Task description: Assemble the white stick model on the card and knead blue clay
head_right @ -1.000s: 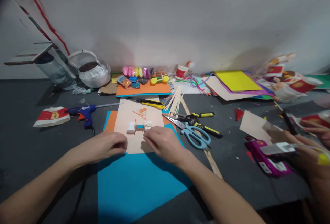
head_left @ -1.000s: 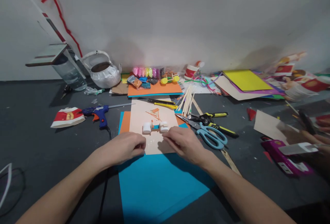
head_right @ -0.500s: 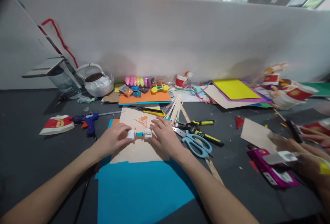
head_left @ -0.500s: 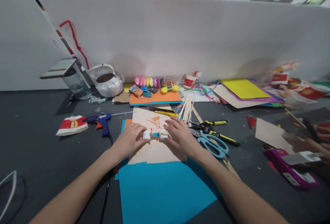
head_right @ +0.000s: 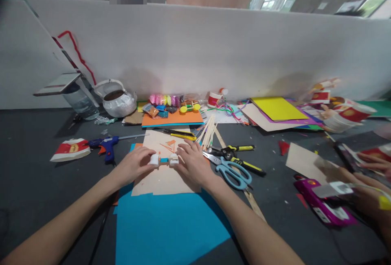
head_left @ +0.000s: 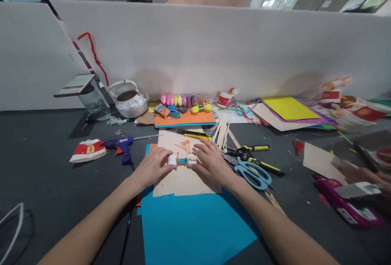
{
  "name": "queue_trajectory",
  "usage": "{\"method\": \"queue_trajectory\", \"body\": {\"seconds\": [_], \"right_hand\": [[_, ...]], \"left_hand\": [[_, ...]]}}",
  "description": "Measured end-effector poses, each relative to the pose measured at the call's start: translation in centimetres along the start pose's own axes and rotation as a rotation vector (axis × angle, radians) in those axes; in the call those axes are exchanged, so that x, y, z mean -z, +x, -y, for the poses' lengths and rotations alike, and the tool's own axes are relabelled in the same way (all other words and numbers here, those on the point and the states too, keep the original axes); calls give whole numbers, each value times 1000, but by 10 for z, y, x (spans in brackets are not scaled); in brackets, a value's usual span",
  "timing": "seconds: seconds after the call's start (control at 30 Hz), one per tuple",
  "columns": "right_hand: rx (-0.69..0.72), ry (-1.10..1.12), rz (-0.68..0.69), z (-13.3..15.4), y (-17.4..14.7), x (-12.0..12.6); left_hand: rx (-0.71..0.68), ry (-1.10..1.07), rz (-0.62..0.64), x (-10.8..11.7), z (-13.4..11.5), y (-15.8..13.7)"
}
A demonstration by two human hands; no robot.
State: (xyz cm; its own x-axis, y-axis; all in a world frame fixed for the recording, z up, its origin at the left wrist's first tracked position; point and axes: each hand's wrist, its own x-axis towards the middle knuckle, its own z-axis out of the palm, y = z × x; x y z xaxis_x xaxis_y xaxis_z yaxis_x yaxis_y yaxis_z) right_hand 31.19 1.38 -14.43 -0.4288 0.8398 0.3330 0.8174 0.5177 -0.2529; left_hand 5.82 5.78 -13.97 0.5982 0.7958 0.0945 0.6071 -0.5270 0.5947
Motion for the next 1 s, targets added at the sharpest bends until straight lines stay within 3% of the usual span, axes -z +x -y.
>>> {"method": "queue_trajectory", "body": {"seconds": [0.37,0.67,1.0], "right_hand": [[-57,11,-1,-8,-5,5],[-43,-16,50,-6,-7,-5],[82,51,-118,-14,-1,-18]], "left_hand": [[49,-10,-12,2,3,-1],[4,-23,2,-2,1,-1],[-53,-54,-208,-7,-6,4]]}}
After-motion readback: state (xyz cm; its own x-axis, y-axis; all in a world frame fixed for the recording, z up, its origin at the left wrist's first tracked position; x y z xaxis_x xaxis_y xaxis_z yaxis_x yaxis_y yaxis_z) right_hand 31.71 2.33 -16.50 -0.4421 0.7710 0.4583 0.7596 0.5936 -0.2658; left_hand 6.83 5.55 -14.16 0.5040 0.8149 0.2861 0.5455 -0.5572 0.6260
